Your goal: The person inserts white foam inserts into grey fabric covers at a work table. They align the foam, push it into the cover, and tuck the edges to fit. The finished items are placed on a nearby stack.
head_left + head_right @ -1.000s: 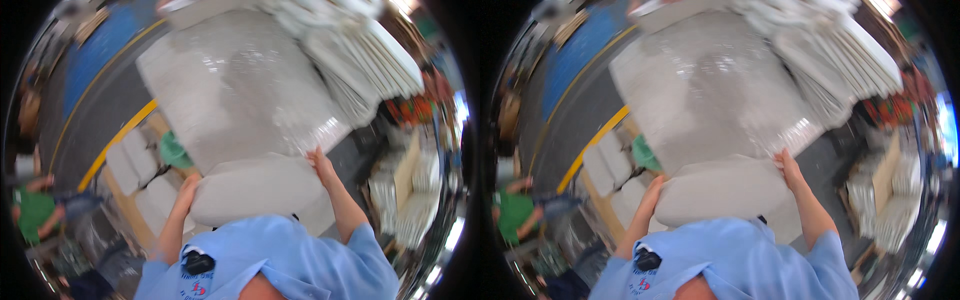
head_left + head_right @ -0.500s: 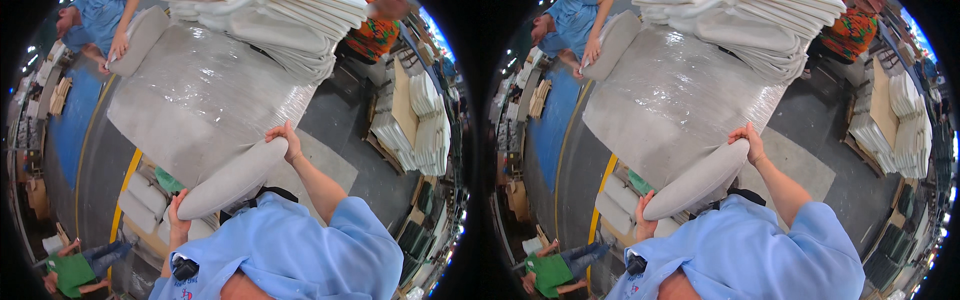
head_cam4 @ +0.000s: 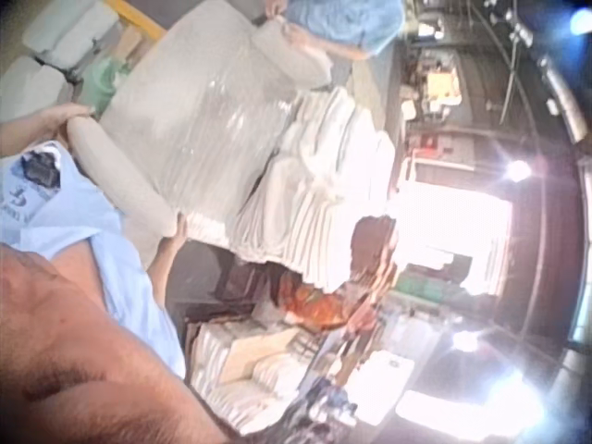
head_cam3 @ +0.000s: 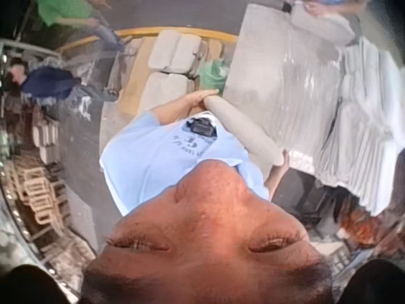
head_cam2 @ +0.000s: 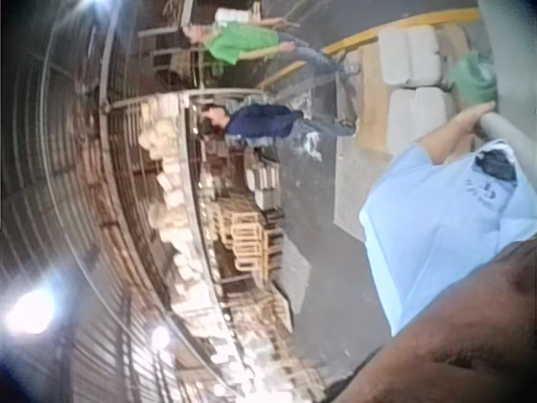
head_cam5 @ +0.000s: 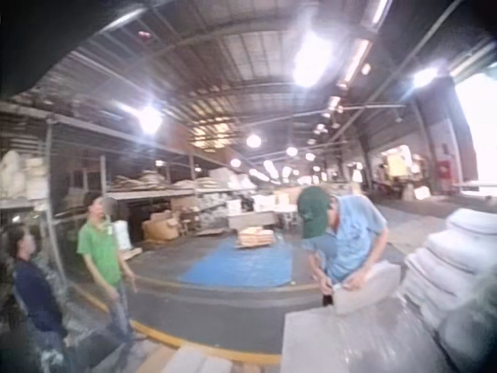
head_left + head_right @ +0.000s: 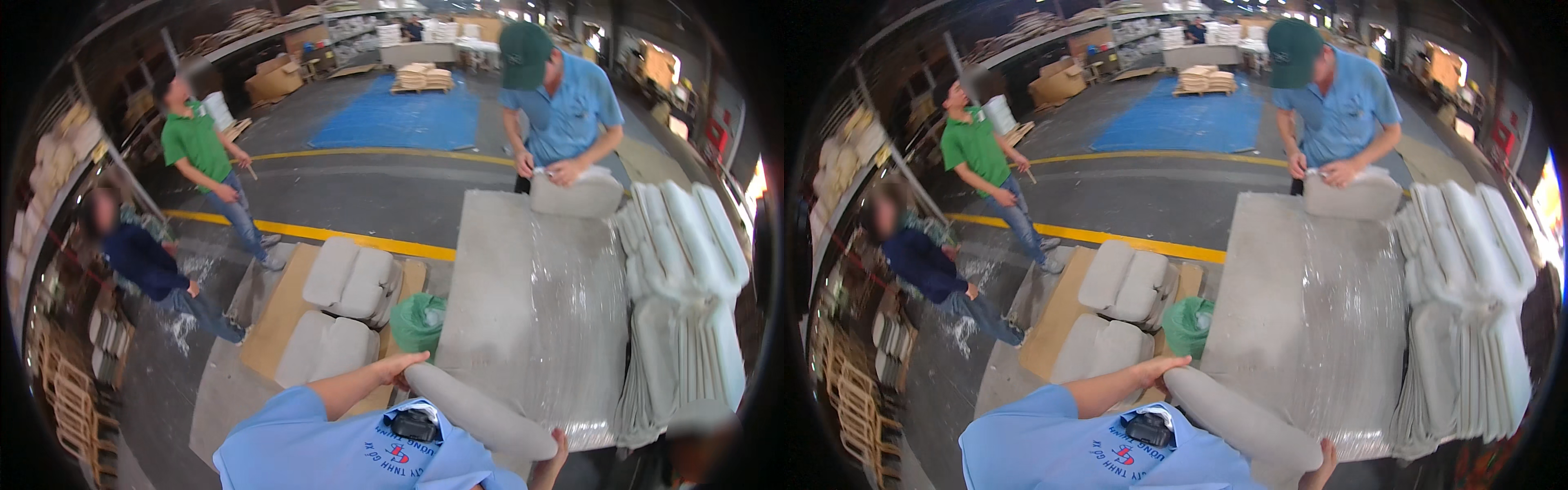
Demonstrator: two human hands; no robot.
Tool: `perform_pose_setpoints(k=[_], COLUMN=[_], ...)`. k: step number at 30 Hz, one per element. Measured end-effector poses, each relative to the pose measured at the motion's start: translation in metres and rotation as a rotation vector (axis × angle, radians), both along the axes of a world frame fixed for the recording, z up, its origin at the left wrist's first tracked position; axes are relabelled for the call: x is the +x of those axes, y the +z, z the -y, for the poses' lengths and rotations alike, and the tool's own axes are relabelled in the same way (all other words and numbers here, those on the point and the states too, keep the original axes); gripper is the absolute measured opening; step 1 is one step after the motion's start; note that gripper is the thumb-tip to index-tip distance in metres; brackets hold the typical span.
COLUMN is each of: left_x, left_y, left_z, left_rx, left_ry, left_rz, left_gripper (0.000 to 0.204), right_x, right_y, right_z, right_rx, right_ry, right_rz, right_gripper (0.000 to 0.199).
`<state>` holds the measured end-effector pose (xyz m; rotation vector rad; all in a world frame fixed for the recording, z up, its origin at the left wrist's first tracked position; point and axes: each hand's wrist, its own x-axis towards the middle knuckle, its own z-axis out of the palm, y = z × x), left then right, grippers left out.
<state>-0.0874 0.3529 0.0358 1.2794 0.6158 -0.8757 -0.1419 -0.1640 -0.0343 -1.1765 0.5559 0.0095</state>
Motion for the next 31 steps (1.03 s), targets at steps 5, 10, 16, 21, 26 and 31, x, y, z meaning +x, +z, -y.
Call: perform_pose_setpoints(k=[5,10,16,21,26,31], left_x=[-0.031,-0.033,-0.059,-0.063,-0.084,-0.087], left_y=[0.005,0.011,0.064,0.063,0.032,0.043], left_z=[0.010,0.013,0.023,0.048,0.065,0.086], left_rx=[0.019,-0.106,-0.339,-0.219,-0.092,-0.084], left_ry=[0.068,0.085,0.350,0.215,-0.185,-0.301], left_rz=[-0.125,-0.081,0.516,0.800,0.833,0.940], left_gripper=[0.084,0.079,0.100,0.110,0.112,0.110], right_x=[-0.014,0.037,0.112,0.177,0.221,0.236], right_y=[0.061,0.093,0.144,0.158,0.142,0.141], right_z=[0.005,0.005,-0.021,-0.023,-0.061,-0.085], right_rx=[0.094,-0.230,-0.270,0.053,0.263,0.274], right_ry=[0.313,0.398,0.358,-0.008,-0.249,-0.354], right_rz=[-0.249,-0.306,0.319,0.304,0.226,0.236], right_gripper=[0.036,0.071,0.065,0.078,0.083,0.082])
